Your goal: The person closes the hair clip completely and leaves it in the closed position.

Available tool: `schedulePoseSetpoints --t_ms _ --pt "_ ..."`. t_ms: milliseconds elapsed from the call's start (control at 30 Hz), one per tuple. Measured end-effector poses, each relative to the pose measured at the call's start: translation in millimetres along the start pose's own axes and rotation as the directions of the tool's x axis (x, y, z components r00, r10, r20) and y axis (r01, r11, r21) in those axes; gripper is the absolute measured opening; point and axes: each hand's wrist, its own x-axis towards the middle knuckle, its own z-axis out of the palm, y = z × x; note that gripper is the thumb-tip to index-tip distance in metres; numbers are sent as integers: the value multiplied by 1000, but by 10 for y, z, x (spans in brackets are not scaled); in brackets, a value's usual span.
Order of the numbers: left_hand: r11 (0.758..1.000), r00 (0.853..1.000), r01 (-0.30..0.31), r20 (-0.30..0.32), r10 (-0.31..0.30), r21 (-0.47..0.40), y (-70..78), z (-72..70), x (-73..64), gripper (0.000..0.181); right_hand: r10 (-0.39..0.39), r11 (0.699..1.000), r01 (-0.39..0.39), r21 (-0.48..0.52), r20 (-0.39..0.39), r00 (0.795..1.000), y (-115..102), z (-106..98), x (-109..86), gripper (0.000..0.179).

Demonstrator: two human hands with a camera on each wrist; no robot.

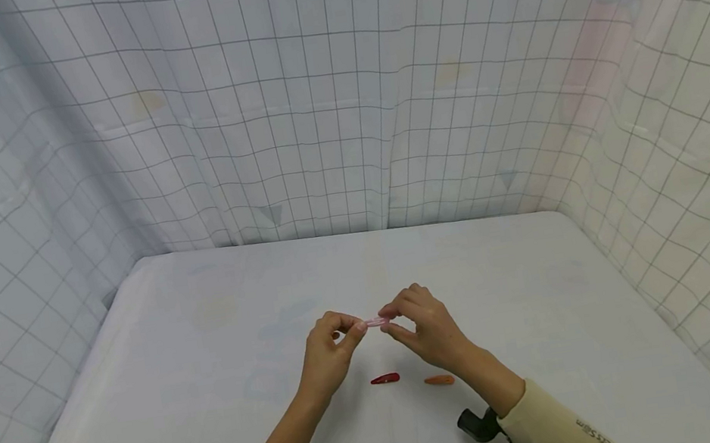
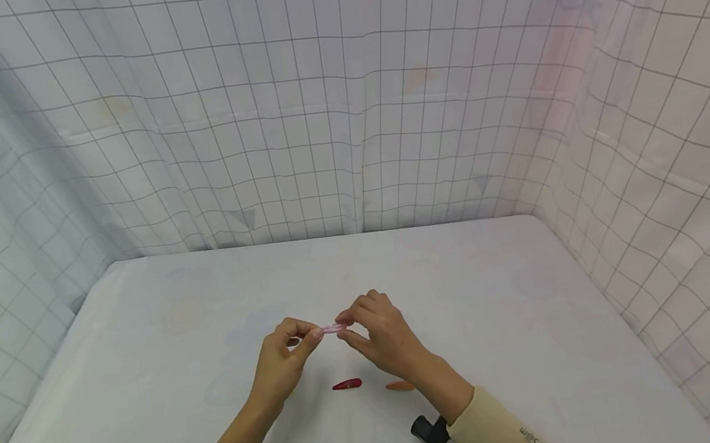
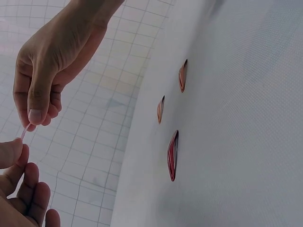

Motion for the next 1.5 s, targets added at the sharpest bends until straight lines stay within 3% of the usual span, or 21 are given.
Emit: schedulePoseSetpoints --t_ms 367,733,867,967,1133,1300,1500 --pt "999 999 -46 -16 46 6 -23 6 -14 13 63 997 -64 32 31 998 5 -10 -17 21" --pt "999 998 -51 -20 51 13 -37 -3 -27 14 85 995 -87 45 41 996 4 7 -25 19" --pt "998 998 -51 -27 51 25 -28 -17 -30 17 150 986 -155 57 81 985 15 24 -47 18" --pt "998 998 -48 -35 49 31 -27 -31 -33 20 251 964 -261 59 137 958 40 51 -86 16" --pt "999 998 -37 -41 38 30 -43 -52 -41 22 399 908 -417 42 215 891 95 113 -143 13" --pt "999 998 -45 -46 46 25 -59 -60 -45 21 466 872 -489 19 273 842 163 189 -175 11" --pt "999 998 -44 -42 45 20 -71 -64 -54 19 524 837 -544 -59 373 766 235 280 -211 11"
